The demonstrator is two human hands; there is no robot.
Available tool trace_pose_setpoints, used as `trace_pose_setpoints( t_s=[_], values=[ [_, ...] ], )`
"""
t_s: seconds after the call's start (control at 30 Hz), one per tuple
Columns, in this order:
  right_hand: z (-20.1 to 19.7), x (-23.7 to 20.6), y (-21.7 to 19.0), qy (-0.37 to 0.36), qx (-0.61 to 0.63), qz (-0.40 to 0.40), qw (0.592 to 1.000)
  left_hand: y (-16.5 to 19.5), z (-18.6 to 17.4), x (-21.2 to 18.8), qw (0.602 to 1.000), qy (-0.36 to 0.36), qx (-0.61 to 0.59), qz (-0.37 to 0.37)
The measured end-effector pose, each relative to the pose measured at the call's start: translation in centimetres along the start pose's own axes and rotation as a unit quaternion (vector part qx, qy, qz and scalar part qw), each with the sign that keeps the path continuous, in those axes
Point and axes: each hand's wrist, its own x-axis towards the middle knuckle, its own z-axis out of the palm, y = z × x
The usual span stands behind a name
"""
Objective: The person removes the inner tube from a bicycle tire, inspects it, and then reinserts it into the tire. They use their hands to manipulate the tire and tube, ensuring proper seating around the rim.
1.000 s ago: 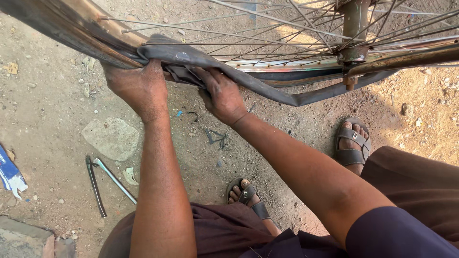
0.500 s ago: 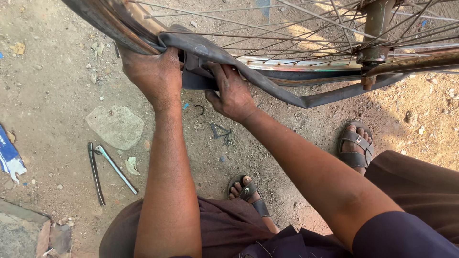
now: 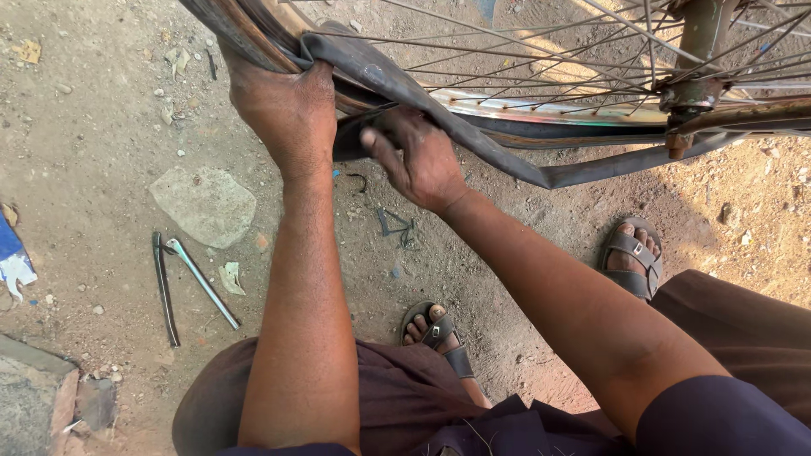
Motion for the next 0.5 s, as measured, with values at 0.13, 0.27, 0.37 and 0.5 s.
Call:
trace_pose_setpoints(
  t_s=[0.13, 0.27, 0.37, 0.5],
  values=[
    [0.8, 1.5, 0.7, 0.011, -0.07, 0.045, 0.996, 0.3, 0.3, -0.1, 0.999, -0.006, -0.037, 0.006],
    [1.1, 2.2, 2.2, 0.031, -0.073, 0.032, 0.996, 2.0, -1.1, 1.1, 0.994, -0.082, -0.027, -0.06],
    [1.1, 2.7, 3.2, 0.036, -0.045, 0.084, 0.995, 3.1, -3.0, 2.0, 0.948, -0.27, 0.036, -0.166],
    [1.1, 3.2, 3.4, 0.041, -0.019, 0.109, 0.993, 3.8, -2.3, 0.4, 0.791, -0.415, 0.269, -0.361]
  ],
)
